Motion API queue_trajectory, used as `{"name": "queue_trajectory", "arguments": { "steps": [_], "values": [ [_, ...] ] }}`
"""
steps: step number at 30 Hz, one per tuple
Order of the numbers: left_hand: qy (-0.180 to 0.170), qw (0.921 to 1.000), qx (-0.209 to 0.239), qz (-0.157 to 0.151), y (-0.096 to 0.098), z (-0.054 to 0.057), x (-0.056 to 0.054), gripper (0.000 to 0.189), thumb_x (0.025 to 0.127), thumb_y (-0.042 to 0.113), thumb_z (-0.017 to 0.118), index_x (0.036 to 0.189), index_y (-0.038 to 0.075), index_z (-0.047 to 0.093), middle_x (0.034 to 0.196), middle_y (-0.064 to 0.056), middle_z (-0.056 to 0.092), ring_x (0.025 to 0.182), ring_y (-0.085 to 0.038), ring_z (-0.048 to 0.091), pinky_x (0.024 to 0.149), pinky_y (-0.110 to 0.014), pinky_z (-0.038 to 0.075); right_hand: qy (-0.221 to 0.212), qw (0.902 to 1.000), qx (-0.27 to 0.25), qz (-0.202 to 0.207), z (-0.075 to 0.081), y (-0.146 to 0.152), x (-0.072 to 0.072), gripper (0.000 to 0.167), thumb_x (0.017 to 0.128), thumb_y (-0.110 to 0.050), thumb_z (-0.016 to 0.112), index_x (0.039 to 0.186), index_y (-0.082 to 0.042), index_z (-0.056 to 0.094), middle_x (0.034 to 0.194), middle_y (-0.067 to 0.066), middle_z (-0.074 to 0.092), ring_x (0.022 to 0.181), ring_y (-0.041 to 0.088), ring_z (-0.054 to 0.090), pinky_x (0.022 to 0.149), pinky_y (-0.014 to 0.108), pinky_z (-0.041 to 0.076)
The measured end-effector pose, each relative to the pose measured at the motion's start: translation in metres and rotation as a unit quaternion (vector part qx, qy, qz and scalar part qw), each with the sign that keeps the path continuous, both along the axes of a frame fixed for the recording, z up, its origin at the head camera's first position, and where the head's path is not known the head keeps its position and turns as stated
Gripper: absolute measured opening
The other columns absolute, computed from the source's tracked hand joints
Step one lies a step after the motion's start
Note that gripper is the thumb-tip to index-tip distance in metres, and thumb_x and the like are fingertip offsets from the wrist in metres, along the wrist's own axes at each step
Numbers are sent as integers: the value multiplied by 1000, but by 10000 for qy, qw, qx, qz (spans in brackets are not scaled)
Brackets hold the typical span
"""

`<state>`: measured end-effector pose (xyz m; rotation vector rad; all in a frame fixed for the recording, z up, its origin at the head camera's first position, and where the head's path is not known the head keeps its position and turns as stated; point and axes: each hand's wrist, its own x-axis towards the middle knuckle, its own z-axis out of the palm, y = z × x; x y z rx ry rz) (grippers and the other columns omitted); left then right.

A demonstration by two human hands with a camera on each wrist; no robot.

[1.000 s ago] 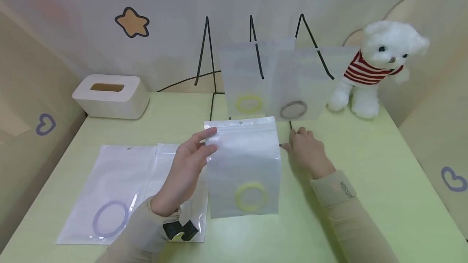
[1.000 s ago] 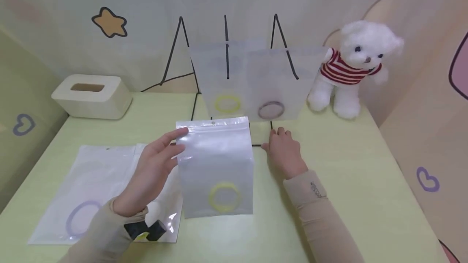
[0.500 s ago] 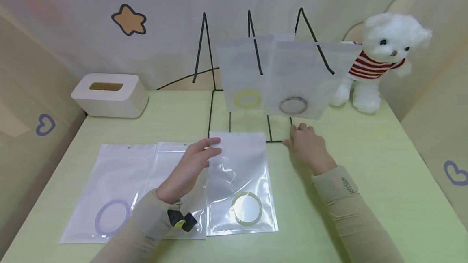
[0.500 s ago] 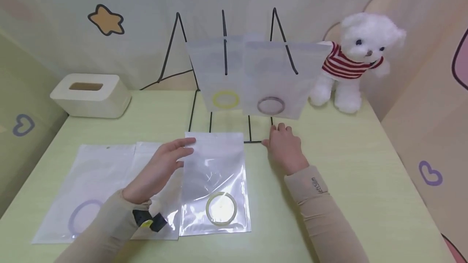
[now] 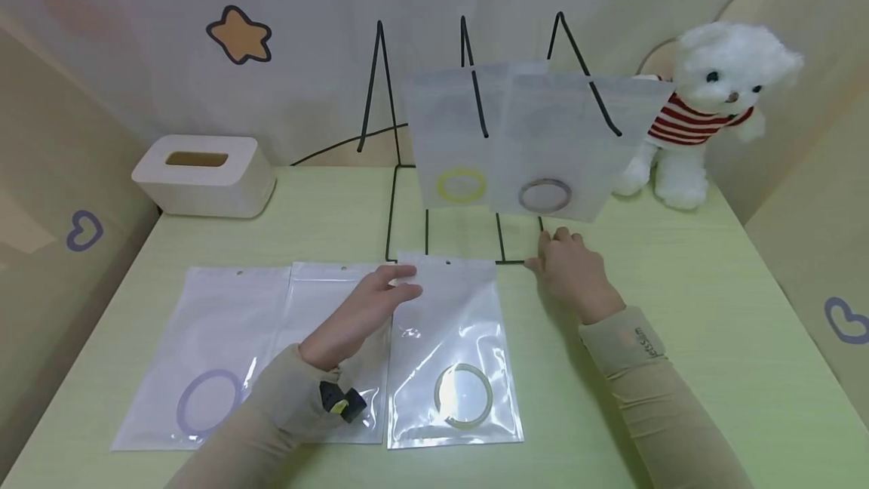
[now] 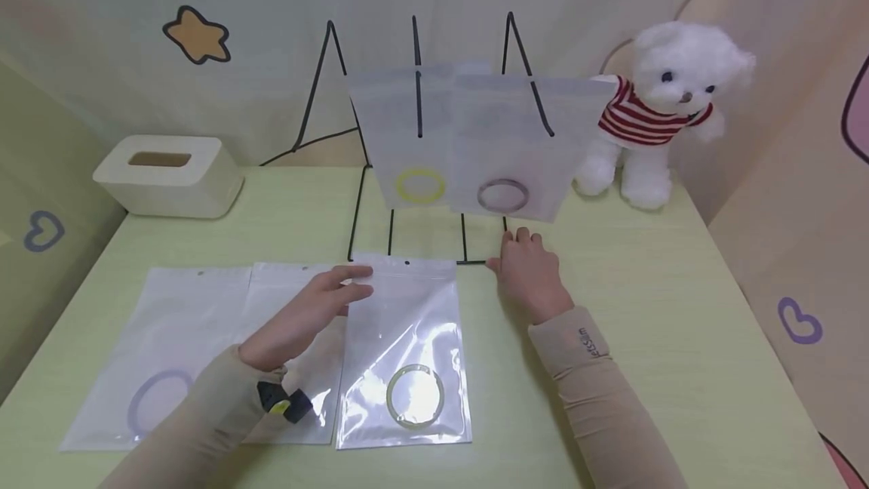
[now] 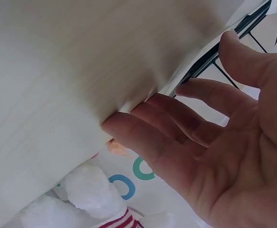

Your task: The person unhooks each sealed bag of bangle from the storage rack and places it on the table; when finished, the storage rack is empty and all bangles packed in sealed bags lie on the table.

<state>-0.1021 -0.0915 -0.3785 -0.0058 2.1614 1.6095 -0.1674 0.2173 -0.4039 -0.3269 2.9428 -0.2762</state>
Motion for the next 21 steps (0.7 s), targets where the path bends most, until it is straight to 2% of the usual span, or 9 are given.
{"name": "queue_trajectory", "arguments": {
  "steps": [4, 9, 11, 14, 17, 19, 21],
  "values": [
    [-53, 9999, -92, -136, -1, -3, -2, 56, 96, 33, 58, 144, 10, 43, 150, -6, 36, 138, -28, 33, 110, -49, 31, -19, 10000, -11, -3, 1, 0, 0, 57, 102, -30, 51, 139, 12, 40, 122, 30, 46, 112, 45, 45, 76, 61, 49],
    [-1, 9982, -372, -470, -2, -6, -3, 63, 96, 35, 57, 149, 11, 35, 160, -8, 6, 141, -38, 23, 109, -54, 29, -40, 10000, 9, -12, 1, 0, 0, 56, 102, -30, 51, 138, 11, 41, 121, 29, 46, 111, 45, 46, 75, 61, 50],
    [115, 9972, -544, -496, -1, -6, -3, 66, 95, 35, 58, 151, 11, 32, 160, -7, -3, 140, -40, 25, 108, -55, 31, -49, 10000, 20, -15, 1, -1, 0, 56, 102, -30, 50, 139, 11, 40, 121, 29, 46, 111, 45, 46, 75, 61, 50],
    [368, 9947, -817, -496, 1, -6, -2, 69, 95, 34, 58, 152, 7, 28, 160, -6, -7, 138, -39, 32, 107, -54, 32, -64, 10000, 25, -25, 1, -1, 0, 57, 102, -30, 50, 139, 11, 39, 121, 29, 46, 111, 45, 45, 75, 62, 49],
    [734, 9886, -1118, -692, 2, -8, -1, 77, 96, 32, 58, 152, -4, 20, 160, -8, -10, 138, -37, 32, 109, -52, 30, -72, 10000, 6, -39, 1, -1, 0, 56, 102, -30, 50, 139, 11, 40, 121, 28, 46, 112, 45, 45, 76, 62, 48],
    [991, 9816, -1362, -900, 2, -11, 0, 82, 96, 30, 59, 151, -9, 13, 160, -11, -13, 142, -36, 22, 111, -50, 28, -69, 10000, -4, -46, 1, -1, 0, 56, 102, -30, 51, 139, 11, 40, 122, 28, 46, 112, 45, 45, 76, 62, 48],
    [1239, 9709, -1708, -1132, 4, -13, 0, 88, 94, 29, 63, 149, -11, 7, 159, -14, -16, 145, -37, 12, 112, -49, 27, -64, 10000, 11, -47, 0, -1, 1, 56, 102, -30, 50, 139, 11, 40, 122, 28, 46, 113, 45, 45, 77, 61, 49]
  ]
}}
